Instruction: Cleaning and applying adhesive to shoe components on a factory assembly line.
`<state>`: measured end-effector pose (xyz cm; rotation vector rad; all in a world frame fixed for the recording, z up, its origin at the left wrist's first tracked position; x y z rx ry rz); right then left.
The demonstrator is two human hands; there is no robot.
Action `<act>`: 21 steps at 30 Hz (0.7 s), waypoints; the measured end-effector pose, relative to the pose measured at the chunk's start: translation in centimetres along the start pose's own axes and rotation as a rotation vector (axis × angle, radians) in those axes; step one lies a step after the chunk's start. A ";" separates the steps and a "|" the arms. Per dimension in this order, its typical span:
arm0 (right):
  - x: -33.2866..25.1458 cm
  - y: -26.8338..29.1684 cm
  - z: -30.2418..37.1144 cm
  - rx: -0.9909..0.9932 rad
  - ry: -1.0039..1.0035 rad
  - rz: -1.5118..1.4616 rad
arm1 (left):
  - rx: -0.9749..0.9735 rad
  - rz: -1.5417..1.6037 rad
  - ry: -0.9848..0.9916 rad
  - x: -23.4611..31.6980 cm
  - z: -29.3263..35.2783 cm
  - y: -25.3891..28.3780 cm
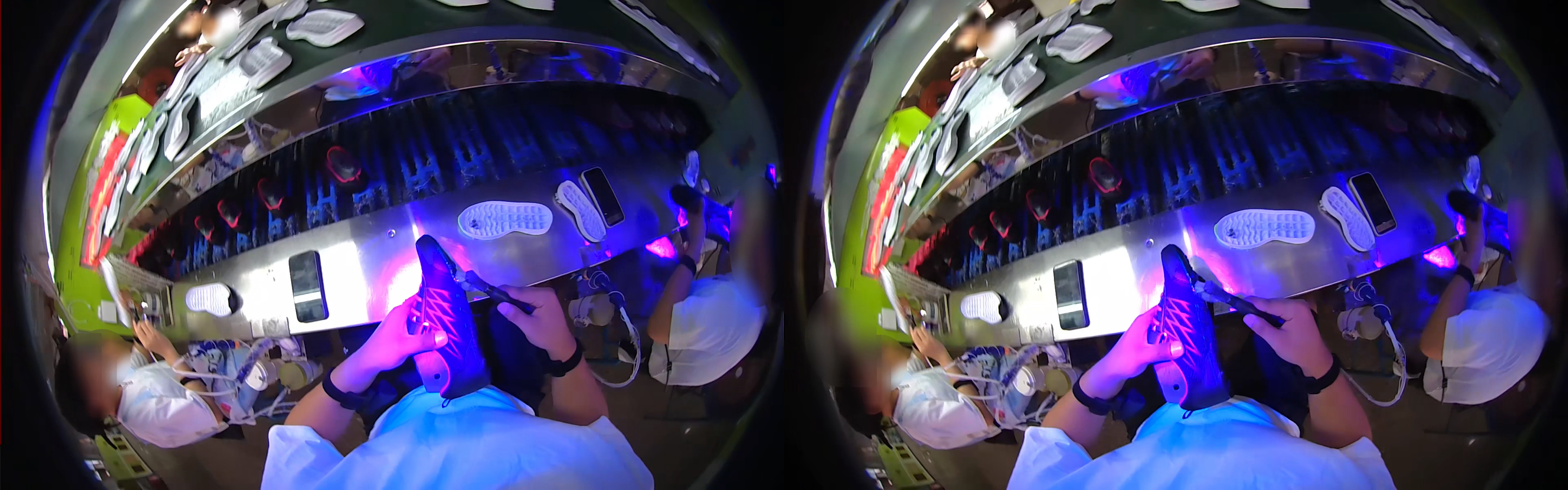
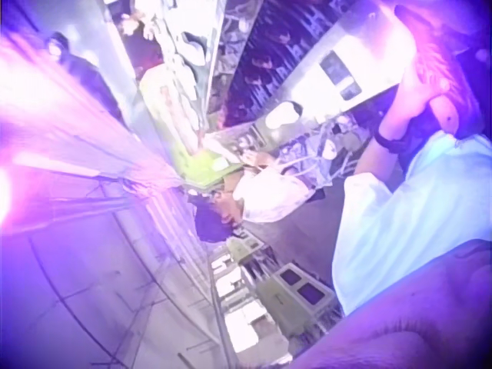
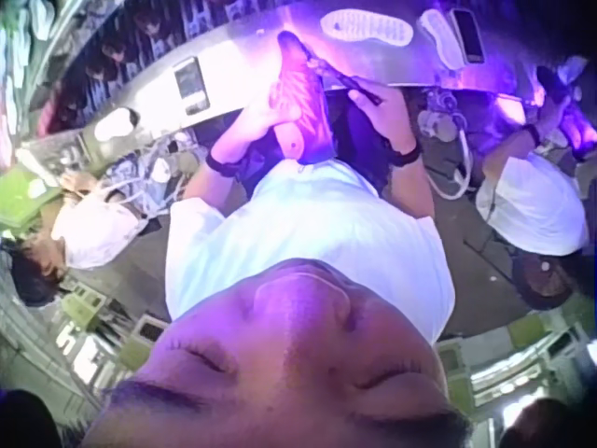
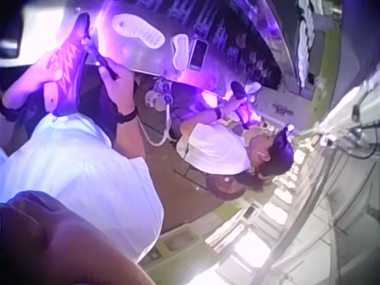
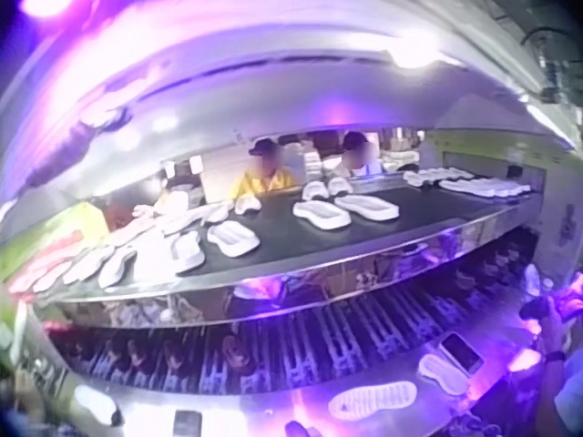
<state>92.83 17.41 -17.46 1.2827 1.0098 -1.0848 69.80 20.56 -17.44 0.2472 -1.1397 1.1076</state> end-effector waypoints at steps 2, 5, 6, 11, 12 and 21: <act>0.3 -1.0 -0.2 -0.005 -0.028 0.007 | 0.023 -0.005 -0.015 -0.2 0.0 0.6; 0.5 -1.4 0.3 -0.055 -0.038 0.058 | 0.079 -0.056 -0.061 0.1 0.2 1.6; 0.6 -1.5 0.9 -0.099 -0.031 0.102 | 0.096 -0.064 -0.020 -0.6 0.3 2.4; 0.2 -1.3 3.4 -0.216 -0.195 0.016 | 0.150 0.035 -0.040 -0.4 0.7 3.2; -0.5 -1.4 2.3 -0.188 -0.176 0.109 | 0.143 0.030 -0.028 -0.3 0.9 3.1; -1.9 -2.1 3.1 -0.277 -0.116 0.045 | 0.202 -0.015 -0.080 1.1 2.0 4.5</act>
Point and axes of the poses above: each hand's wrist, its own z-axis away from the middle knuckle, its own y-axis out of the back of the hand, x = y × z, the point moved 8 cm from there along -z, towards the middle knuckle, and after that the axes turned 3 degrees about x, right-handed, at the moved point
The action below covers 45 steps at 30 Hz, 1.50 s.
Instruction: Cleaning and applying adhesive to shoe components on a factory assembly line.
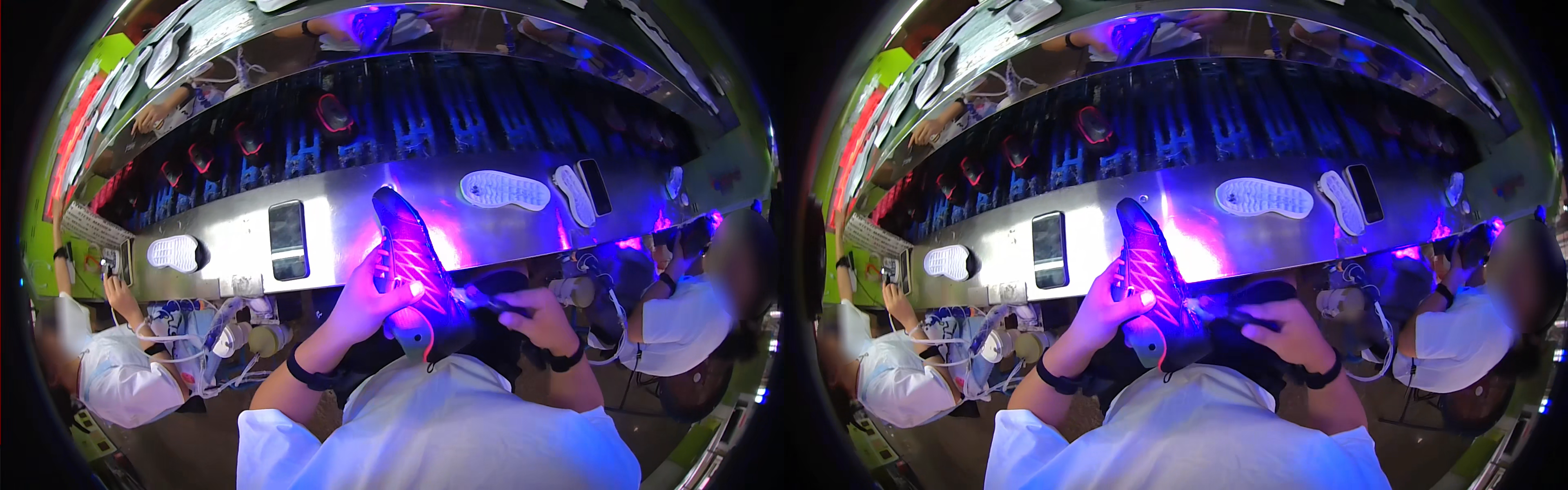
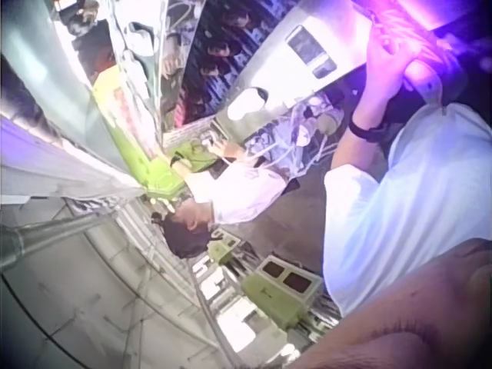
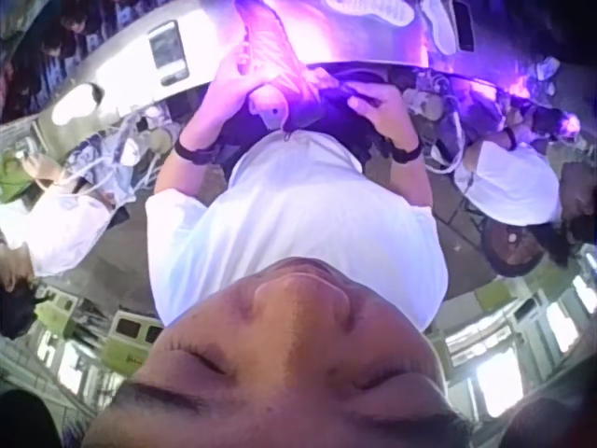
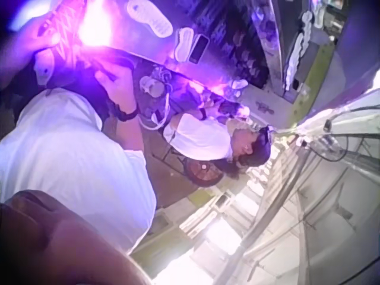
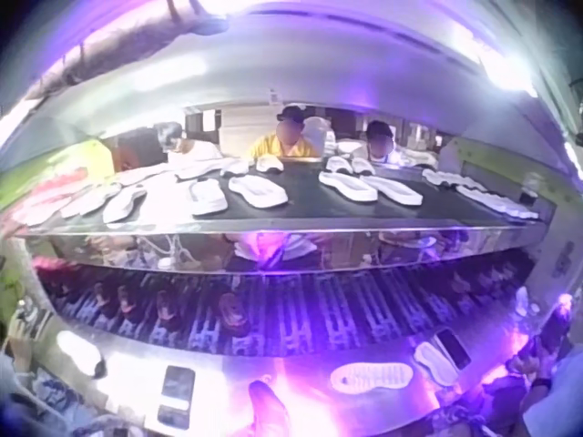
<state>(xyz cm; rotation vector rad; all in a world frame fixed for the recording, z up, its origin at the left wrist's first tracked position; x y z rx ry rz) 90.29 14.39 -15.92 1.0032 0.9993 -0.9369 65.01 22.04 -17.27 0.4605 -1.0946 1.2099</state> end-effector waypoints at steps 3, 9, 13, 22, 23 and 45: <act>0.2 1.0 1.5 0.022 -0.017 0.005 | 0.038 -0.057 -0.063 1.1 -0.2 -0.3; -1.5 2.8 -0.1 0.115 -0.077 0.054 | 0.049 -0.067 -0.060 1.5 -0.7 -2.7; -1.0 4.8 1.3 0.043 -0.066 0.074 | 0.080 0.008 -0.017 1.4 -1.3 -2.8; -3.0 5.8 1.8 0.180 0.049 0.307 | 0.086 0.183 0.159 0.6 -1.4 -2.9; -3.5 5.7 1.2 0.171 0.062 0.305 | 0.065 0.241 0.229 0.1 -1.1 -2.8; -9.7 1.7 -6.1 0.097 0.356 0.283 | -0.304 1.341 0.881 -4.2 4.4 -4.0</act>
Point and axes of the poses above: each hand's wrist, its own z-axis away from the middle knuckle, its own y-axis out of the back of the hand, x = y × z, the point moved 8 cm from there along -z, towards the middle knuckle, and after that the axes turned 3 degrees about x, right-handed, at the moved point
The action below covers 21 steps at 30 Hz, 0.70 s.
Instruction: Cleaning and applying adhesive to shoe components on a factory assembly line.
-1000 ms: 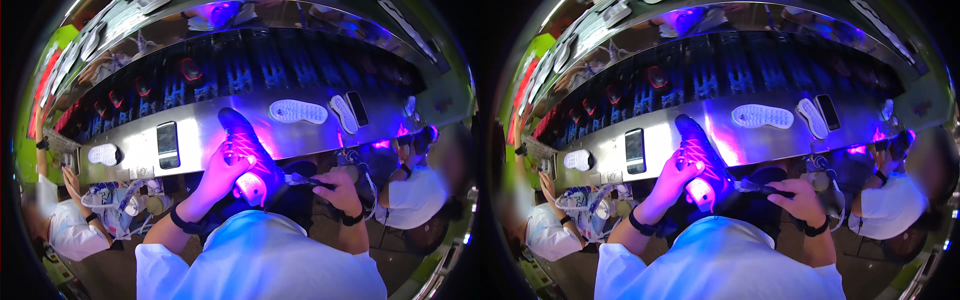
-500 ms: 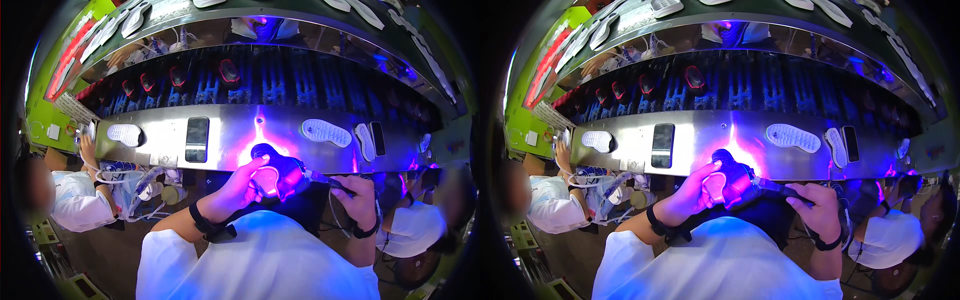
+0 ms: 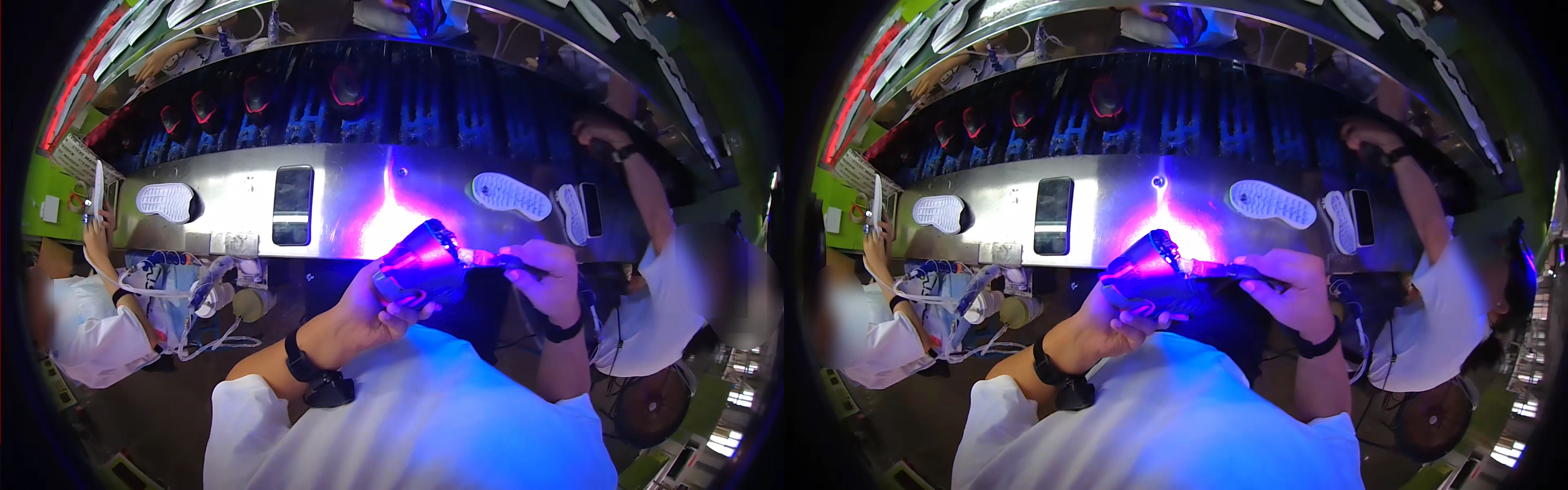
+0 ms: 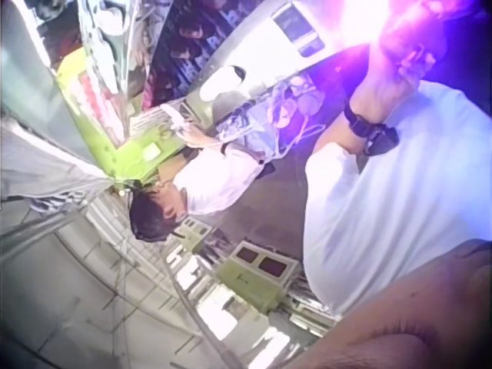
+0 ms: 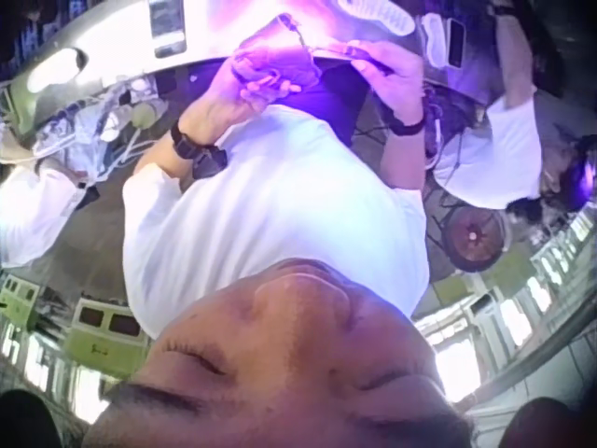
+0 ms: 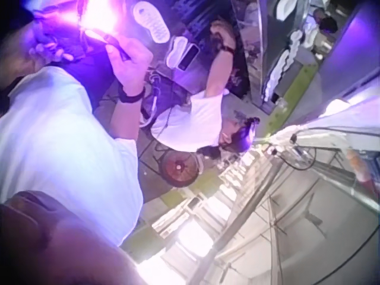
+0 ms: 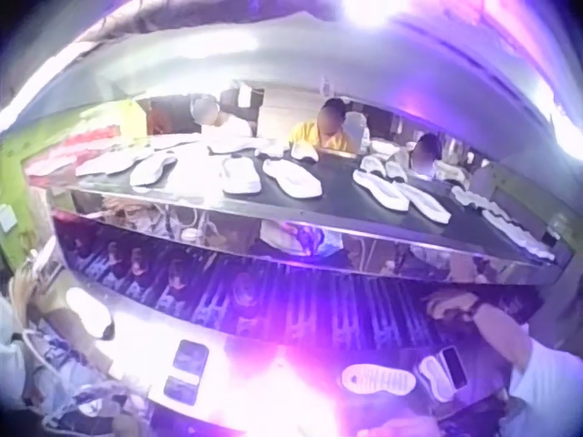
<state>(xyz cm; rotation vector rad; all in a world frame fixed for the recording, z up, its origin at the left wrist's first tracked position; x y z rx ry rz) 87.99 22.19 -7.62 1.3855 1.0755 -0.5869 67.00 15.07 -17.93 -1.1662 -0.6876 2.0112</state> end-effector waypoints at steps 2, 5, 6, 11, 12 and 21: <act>0.4 -0.4 0.1 0.010 0.017 0.004 | -0.028 0.083 0.016 -0.5 -0.2 -0.1; 0.7 -0.4 0.8 0.033 0.020 -0.005 | -0.094 0.130 0.069 -1.5 0.1 -1.2; 1.1 -0.7 1.0 0.021 -0.010 -0.017 | -0.114 0.152 0.089 -1.7 -0.1 -0.9; 3.9 -2.0 3.9 0.106 0.028 -0.160 | -0.218 0.155 0.114 -3.4 -0.3 -2.5; 4.3 -2.2 4.7 0.120 0.042 -0.190 | -0.210 0.156 0.090 -3.6 -0.5 -2.5; 8.6 0.4 1.9 0.259 -0.224 0.059 | -0.045 -0.834 -0.577 4.7 -3.4 -5.1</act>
Point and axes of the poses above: each hand's wrist, its own z-axis away from the middle knuckle, its own y-axis out of the back of the hand, x = y × z, the point moved 8 cm from there along -z, towards the middle knuckle, and after that the axes turned 3 degrees about x, right-handed, at the moved point
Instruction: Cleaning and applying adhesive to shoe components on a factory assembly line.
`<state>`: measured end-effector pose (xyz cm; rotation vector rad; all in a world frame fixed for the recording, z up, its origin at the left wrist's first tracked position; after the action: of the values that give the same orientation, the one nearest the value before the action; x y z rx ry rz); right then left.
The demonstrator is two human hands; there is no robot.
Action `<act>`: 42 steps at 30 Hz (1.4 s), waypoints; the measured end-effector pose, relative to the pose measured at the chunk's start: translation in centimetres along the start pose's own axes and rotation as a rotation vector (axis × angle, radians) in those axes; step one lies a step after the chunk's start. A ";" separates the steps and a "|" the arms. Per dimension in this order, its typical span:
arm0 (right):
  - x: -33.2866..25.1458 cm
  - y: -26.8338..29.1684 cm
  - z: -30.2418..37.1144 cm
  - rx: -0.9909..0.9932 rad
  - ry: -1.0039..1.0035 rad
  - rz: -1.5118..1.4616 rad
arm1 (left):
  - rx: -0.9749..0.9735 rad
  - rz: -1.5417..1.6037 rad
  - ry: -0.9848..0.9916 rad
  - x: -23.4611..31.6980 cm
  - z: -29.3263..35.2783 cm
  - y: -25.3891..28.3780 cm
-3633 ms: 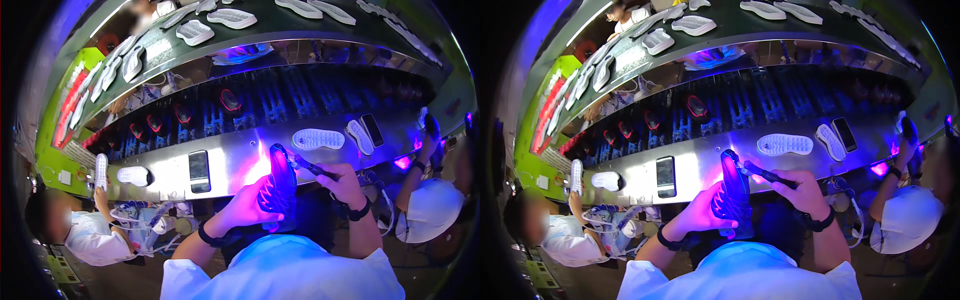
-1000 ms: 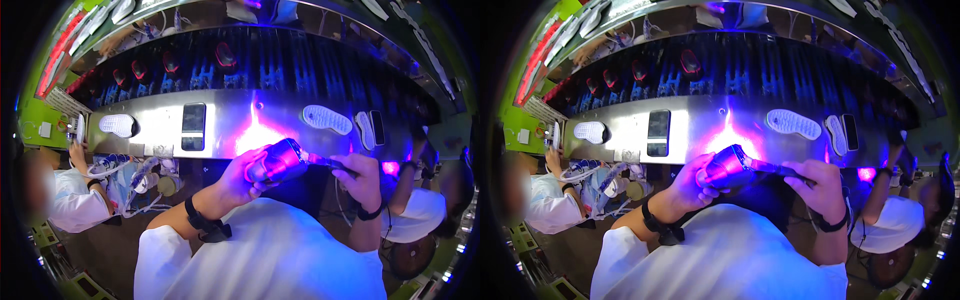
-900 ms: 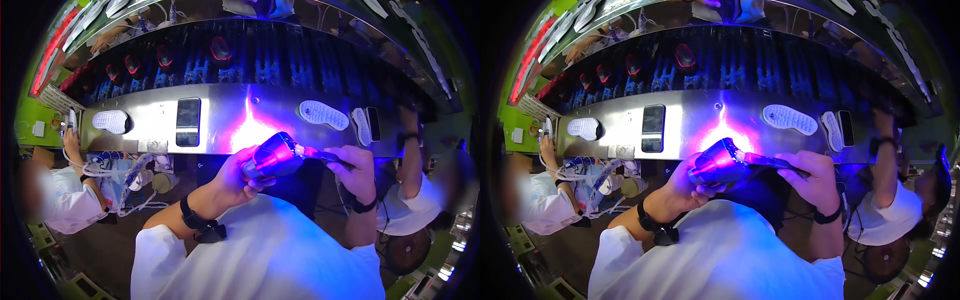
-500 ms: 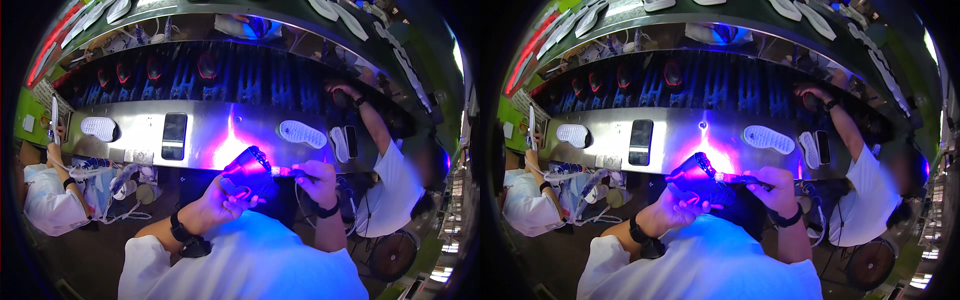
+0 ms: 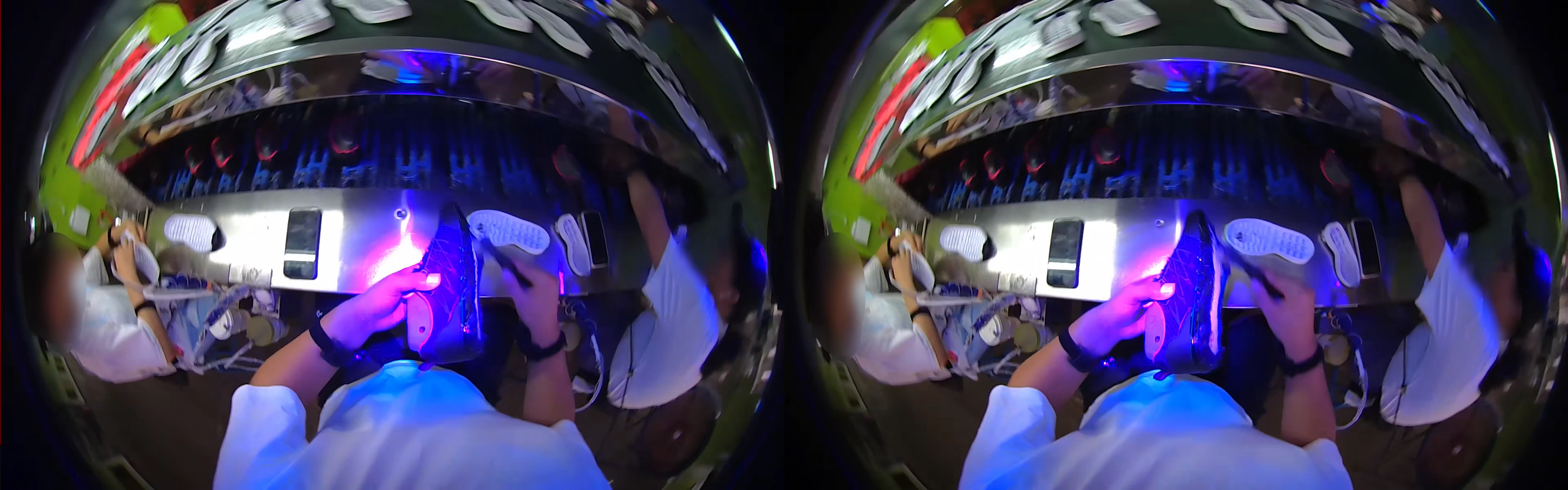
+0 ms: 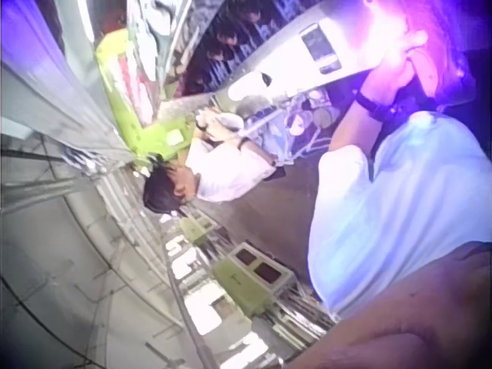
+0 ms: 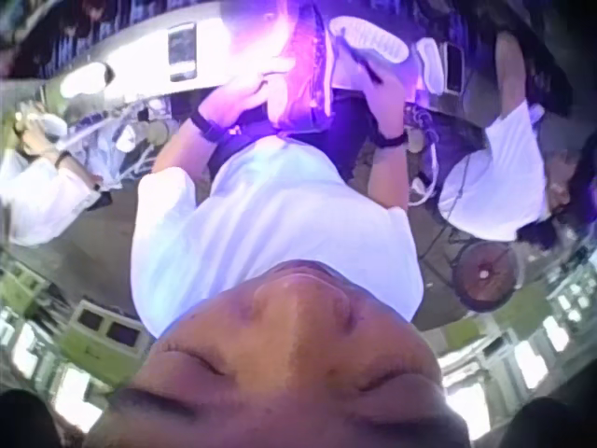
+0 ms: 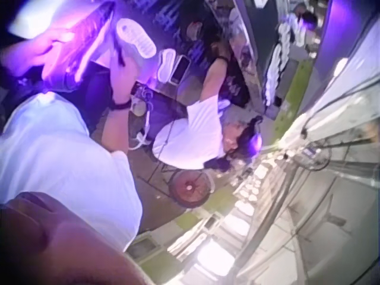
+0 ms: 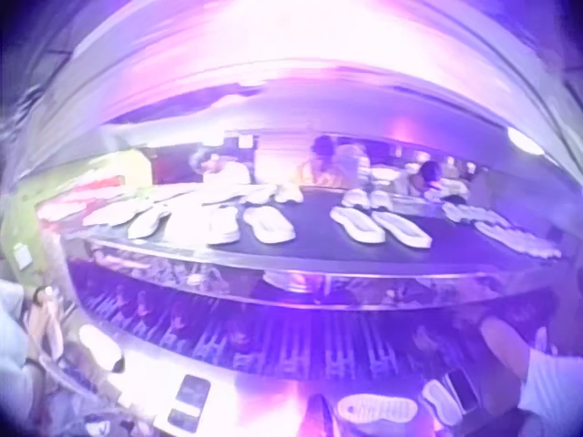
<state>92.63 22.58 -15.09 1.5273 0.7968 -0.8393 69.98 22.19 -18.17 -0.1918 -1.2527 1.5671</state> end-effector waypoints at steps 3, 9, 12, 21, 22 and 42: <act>1.0 0.7 -0.4 0.124 -0.057 -0.014 | -0.045 -0.361 -0.158 3.3 -2.2 -2.3; 3.0 -1.7 6.1 -0.119 0.009 -0.053 | 0.109 -0.708 -0.299 8.2 -4.1 -0.3; 5.8 -0.8 7.1 -0.032 -0.165 -0.185 | 0.266 -0.845 -0.325 10.9 -6.8 4.1; 13.1 2.5 9.8 0.232 -0.524 -0.478 | 0.751 -1.727 0.125 25.3 -23.9 9.8; 12.9 2.4 10.0 0.237 -0.526 -0.478 | 0.730 -1.741 0.116 25.7 -25.9 12.7; 8.9 5.6 8.4 0.400 0.093 0.200 | 0.016 -2.170 -0.466 -6.4 8.8 5.8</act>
<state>101.37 13.92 -20.54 1.9759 0.5491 -0.8141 63.13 12.55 -21.76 1.2216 -0.8868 -0.3461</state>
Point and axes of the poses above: each hand's wrist, its own z-axis away from the middle knuckle, its own y-axis out of the back of the hand, x = y × z, the point moved 8 cm from there along -z, towards the middle knuckle, and after that the axes turned 3 degrees about x, right-handed, at the moved point
